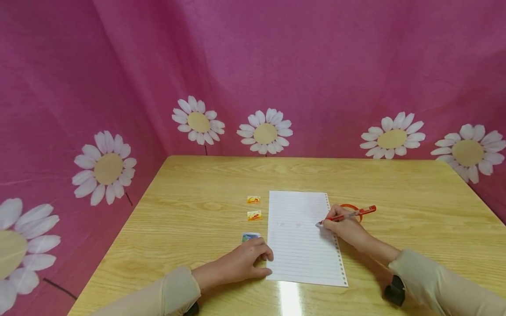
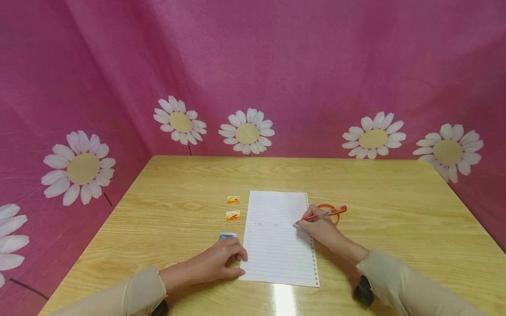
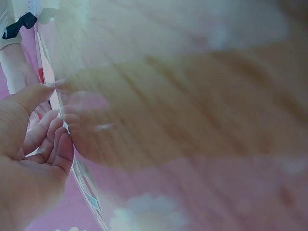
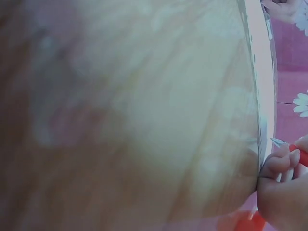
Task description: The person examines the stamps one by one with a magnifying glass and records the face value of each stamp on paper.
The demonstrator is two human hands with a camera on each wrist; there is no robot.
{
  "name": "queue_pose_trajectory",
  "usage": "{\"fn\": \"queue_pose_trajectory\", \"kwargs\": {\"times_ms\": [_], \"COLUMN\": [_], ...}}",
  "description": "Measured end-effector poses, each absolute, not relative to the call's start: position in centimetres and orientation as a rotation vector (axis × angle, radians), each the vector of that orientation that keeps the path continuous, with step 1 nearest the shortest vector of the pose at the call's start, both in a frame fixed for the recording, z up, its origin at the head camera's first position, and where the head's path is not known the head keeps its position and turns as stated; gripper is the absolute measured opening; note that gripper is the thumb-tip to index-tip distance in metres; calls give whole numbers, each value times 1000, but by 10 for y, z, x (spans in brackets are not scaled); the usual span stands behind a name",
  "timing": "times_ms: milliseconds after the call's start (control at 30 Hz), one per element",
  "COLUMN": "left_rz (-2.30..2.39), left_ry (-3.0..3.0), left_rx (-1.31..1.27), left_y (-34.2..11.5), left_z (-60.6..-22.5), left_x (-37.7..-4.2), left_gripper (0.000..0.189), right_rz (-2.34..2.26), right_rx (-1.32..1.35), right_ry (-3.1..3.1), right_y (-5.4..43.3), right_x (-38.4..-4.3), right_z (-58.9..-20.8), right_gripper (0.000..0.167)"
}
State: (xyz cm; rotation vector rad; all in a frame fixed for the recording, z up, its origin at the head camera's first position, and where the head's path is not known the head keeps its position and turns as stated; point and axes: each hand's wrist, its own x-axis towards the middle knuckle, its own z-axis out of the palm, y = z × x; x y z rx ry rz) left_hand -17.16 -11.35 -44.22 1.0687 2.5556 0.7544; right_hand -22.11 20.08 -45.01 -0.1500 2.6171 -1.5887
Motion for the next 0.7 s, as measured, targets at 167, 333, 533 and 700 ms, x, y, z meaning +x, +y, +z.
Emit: {"fn": "queue_pose_trajectory", "kwargs": {"times_ms": [167, 333, 533, 700], "left_rz": [751, 760, 762, 753], "left_ry": [2564, 2563, 2563, 2569], "left_rx": [1077, 1085, 1072, 1077], "left_y": [-113, -113, -113, -113], "left_z": [-443, -444, -444, -443], "left_x": [-172, -171, -171, -171], "left_gripper": [18, 18, 18, 18], "right_rz": [-1594, -1573, -1571, -1562], "right_rx": [-142, -147, -174, -214], "right_ry": [2585, 2598, 2613, 2605], "right_y": [202, 202, 202, 203], "right_x": [-221, -221, -221, -222], "right_z": [-451, -451, -453, -453], "right_gripper": [14, 15, 13, 13]}}
